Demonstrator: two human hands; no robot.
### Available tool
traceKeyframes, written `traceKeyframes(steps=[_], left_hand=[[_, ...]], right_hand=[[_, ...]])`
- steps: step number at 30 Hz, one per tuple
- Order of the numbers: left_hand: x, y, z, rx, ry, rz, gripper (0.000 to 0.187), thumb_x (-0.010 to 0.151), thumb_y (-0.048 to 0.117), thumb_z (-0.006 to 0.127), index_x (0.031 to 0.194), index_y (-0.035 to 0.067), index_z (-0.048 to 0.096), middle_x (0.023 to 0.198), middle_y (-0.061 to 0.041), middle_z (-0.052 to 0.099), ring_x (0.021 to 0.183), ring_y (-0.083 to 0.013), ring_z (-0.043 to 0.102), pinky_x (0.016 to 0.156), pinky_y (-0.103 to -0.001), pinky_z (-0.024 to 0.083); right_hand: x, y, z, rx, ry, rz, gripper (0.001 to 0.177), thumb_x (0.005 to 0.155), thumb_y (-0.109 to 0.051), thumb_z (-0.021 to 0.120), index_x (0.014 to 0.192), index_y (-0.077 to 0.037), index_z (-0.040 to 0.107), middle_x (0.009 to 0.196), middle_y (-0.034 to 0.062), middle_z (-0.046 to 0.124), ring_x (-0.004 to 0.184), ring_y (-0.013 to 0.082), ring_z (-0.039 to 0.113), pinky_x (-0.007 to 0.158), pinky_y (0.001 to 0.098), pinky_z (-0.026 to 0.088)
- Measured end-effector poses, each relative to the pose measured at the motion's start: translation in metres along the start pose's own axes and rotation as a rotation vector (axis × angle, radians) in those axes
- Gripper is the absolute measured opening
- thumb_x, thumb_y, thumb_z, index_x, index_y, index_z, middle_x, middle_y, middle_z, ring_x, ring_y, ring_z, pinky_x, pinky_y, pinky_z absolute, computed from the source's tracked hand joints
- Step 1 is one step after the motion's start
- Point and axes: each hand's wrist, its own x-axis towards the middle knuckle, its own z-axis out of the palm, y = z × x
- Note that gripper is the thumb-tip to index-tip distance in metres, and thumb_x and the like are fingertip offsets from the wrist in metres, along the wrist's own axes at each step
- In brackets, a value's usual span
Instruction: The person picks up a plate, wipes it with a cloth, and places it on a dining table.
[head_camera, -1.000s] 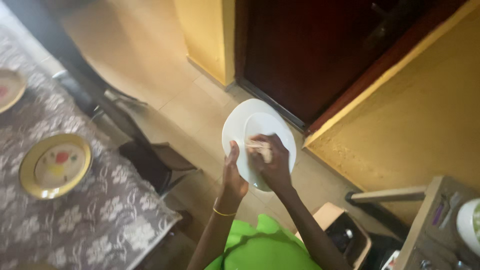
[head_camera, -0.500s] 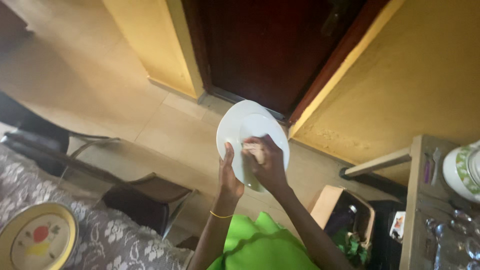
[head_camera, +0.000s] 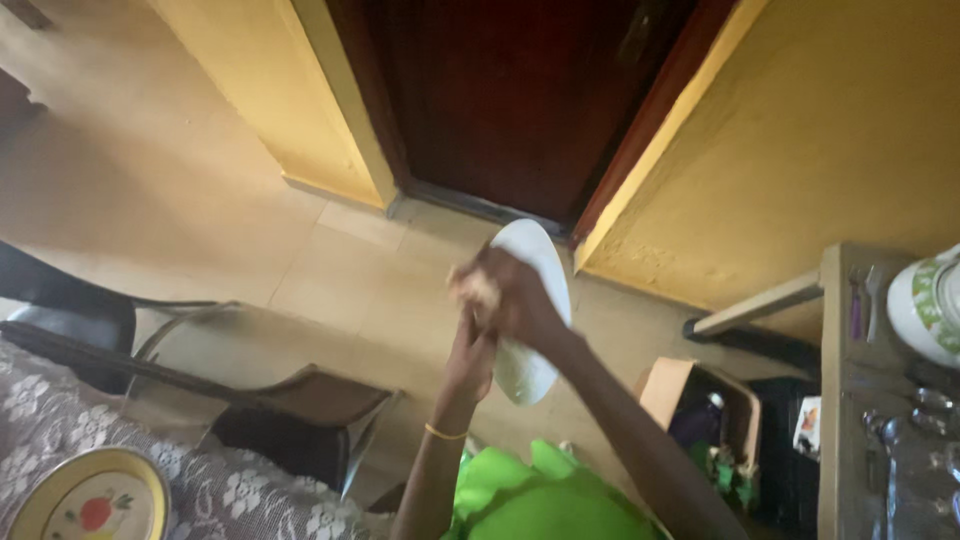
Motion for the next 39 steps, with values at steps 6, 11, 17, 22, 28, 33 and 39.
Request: traceKeyframes(steps=[6,11,17,22,28,33,39], left_hand=[[-0.021,0.028,0.029,0.059,0.036,-0.020,0.052,0.097,0.010,0.070,0.140,-0.010,0.051,0.129,-0.022,0.066,0.116,-0.0275,0.064,0.096,-0.037,0.055],[-0.032,0.043,0.038,-0.088,0.250,-0.106,0.059,0.089,0.017,0.072,0.140,0.000,0.048,0.129,-0.017,0.064,0.116,-0.0278,0.064,0.094,-0.044,0.055],[-0.035,0.068,0.048,-0.240,0.276,-0.016,0.058,0.093,0.025,0.065,0.143,0.004,0.045,0.135,-0.016,0.061,0.120,-0.0272,0.063,0.098,-0.046,0.055],[-0.039,0.064,0.080,-0.381,0.014,0.227,0.060,0.105,0.032,0.054,0.151,-0.004,0.040,0.142,-0.018,0.058,0.127,-0.0251,0.060,0.108,-0.040,0.051],[-0.025,0.075,0.080,-0.352,0.133,0.151,0.062,0.106,0.039,0.047,0.152,-0.002,0.036,0.139,-0.021,0.056,0.125,-0.0302,0.057,0.103,-0.046,0.050],[-0.028,0.090,0.078,-0.369,0.120,0.206,0.062,0.103,0.039,0.046,0.151,0.001,0.038,0.151,-0.019,0.050,0.136,-0.0265,0.054,0.114,-0.047,0.044],[-0.041,0.081,0.050,-0.322,0.203,0.027,0.061,0.104,0.035,0.047,0.151,-0.004,0.040,0.153,-0.017,0.050,0.139,-0.0282,0.049,0.117,-0.048,0.039]], right_hand=[[0.011,0.117,-0.010,0.336,0.296,0.308,0.010,0.094,-0.013,0.076,0.103,-0.010,0.075,0.096,0.0034,0.076,0.083,0.0130,0.071,0.077,0.0296,0.059],[-0.034,0.131,-0.007,0.575,0.391,0.773,0.011,0.093,-0.013,0.074,0.103,-0.008,0.073,0.089,0.0059,0.073,0.074,0.0139,0.067,0.067,0.0305,0.055],[-0.091,0.071,-0.024,0.646,0.465,0.716,0.024,0.090,-0.010,0.075,0.112,0.000,0.073,0.096,0.0056,0.072,0.084,0.0124,0.065,0.075,0.0272,0.053],[-0.077,-0.023,-0.005,0.359,0.373,0.108,0.023,0.091,-0.006,0.079,0.113,-0.006,0.071,0.113,0.0094,0.073,0.126,0.0259,0.068,0.102,0.0358,0.058],[-0.059,-0.047,-0.018,0.082,0.270,-0.025,0.036,0.080,-0.006,0.083,0.112,-0.004,0.069,0.119,0.0168,0.068,0.116,0.0340,0.067,0.096,0.0403,0.057],[-0.080,-0.006,-0.012,0.030,0.650,0.268,0.020,0.092,-0.009,0.071,0.110,-0.004,0.064,0.107,0.0148,0.068,0.099,0.0265,0.071,0.082,0.0369,0.058],[-0.053,0.104,-0.020,0.526,0.673,0.690,0.025,0.095,-0.016,0.076,0.114,0.001,0.070,0.093,0.0064,0.071,0.081,0.0152,0.064,0.073,0.0319,0.052]])
